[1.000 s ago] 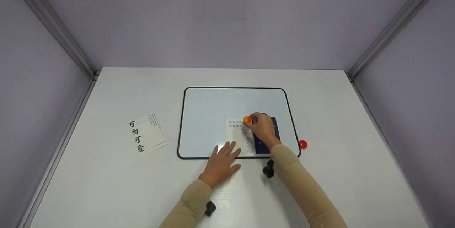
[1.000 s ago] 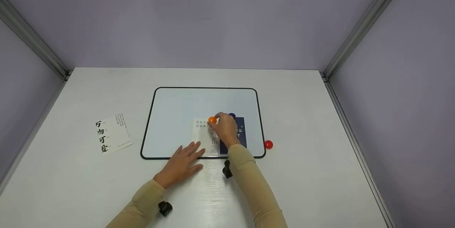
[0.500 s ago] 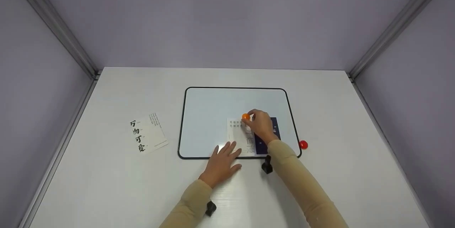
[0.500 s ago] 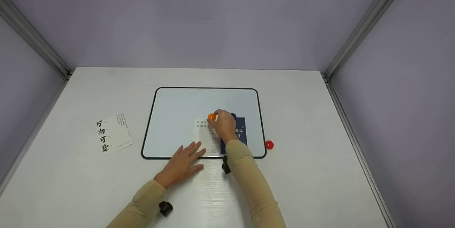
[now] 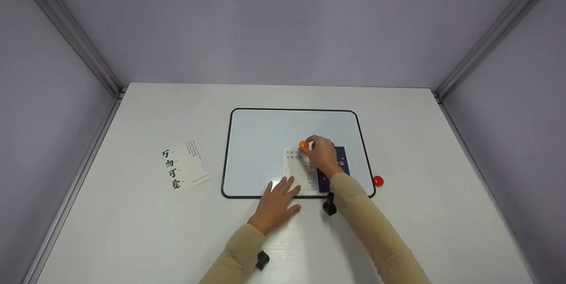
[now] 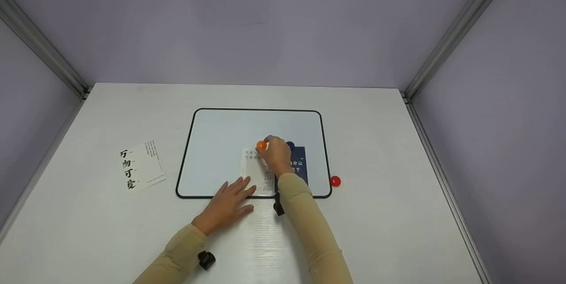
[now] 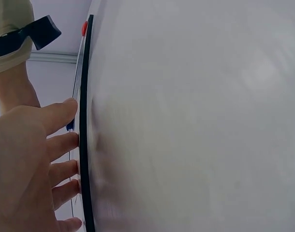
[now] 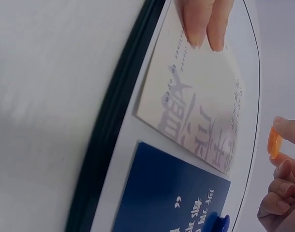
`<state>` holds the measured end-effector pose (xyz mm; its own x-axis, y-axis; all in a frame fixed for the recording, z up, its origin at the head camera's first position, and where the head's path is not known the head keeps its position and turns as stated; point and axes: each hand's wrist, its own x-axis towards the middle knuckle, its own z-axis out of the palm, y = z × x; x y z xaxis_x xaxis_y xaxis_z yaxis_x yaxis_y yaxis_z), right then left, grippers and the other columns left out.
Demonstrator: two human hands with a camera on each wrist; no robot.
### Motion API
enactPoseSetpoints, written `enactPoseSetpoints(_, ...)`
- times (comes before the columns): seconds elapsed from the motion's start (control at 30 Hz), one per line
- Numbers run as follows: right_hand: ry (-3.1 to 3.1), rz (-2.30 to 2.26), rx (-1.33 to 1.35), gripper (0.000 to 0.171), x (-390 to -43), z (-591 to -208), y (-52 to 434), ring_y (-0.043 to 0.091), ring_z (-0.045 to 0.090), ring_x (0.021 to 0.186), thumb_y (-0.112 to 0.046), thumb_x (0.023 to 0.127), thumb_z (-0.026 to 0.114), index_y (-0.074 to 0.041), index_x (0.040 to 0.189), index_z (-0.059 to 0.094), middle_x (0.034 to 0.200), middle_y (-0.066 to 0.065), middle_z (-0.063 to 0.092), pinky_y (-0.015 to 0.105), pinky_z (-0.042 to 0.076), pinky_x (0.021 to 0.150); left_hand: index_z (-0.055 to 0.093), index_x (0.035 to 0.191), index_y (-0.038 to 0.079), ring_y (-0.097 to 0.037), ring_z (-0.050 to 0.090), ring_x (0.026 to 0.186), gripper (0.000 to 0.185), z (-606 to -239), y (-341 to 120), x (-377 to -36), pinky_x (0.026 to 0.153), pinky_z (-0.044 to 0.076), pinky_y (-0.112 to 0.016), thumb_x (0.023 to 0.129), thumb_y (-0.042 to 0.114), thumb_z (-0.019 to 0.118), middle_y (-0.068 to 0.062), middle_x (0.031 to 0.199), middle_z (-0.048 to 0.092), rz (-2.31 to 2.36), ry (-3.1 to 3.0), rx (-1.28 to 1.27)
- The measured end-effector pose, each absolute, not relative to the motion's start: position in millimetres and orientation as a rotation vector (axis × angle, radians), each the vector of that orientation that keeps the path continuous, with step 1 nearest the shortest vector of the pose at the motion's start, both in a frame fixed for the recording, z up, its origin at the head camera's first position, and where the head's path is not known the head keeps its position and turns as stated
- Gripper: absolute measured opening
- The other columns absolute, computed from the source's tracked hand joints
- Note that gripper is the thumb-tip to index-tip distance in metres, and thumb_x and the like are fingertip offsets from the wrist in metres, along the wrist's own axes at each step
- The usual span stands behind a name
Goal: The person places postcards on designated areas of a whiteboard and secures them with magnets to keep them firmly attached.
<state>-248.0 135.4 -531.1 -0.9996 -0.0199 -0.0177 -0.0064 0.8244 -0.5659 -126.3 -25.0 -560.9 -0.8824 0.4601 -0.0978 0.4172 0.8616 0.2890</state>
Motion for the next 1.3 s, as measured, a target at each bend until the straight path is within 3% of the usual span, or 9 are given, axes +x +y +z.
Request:
enactPoseSetpoints(0.47, 2.928, -0.868, 0.029, 0.036, -253, -538, 134, 0.017, 0.053, 0.073, -0.027, 0.089, 0.069, -0.007, 0.119, 0.065, 0.092, 0.01, 0.068, 0.025, 0.042, 0.061, 0.044, 0.145, 0.023, -0.022, 0.033, 0.147, 0.054, -560, -22, -125, 0.119, 0.032, -0.05, 0.097, 0.049, 0.047, -0.003, 0.158, 0.034, 0.328, 2.88, 0.702)
enactPoseSetpoints(0.73, 2.915, -0.871, 0.009, 0.034, -254, -545, 130, 0.019, 0.06, 0.085, -0.026, 0.09, 0.067, -0.011, 0.121, 0.065, 0.106, 0.009, 0.071, 0.035, 0.054, 0.078, 0.046, 0.144, 0.022, -0.022, 0.035, 0.146, 0.053, -559, -23, -124, 0.118, 0.033, -0.049, 0.097, 0.047, 0.049, -0.003, 0.157, 0.037, 0.311, 2.906, 0.709)
enactPoseSetpoints(1.3, 2.885, -0.87, 0.0, 0.035, -258, -546, 128, 0.023, 0.063, 0.091, -0.023, 0.092, 0.065, -0.011, 0.125, 0.064, 0.117, 0.013, 0.069, 0.04, 0.056, 0.088, 0.043, 0.146, 0.024, -0.021, 0.032, 0.148, 0.055, -561, -20, -125, 0.12, 0.031, -0.048, 0.096, 0.048, 0.048, -0.002, 0.159, 0.034, 0.284, 2.892, 0.721)
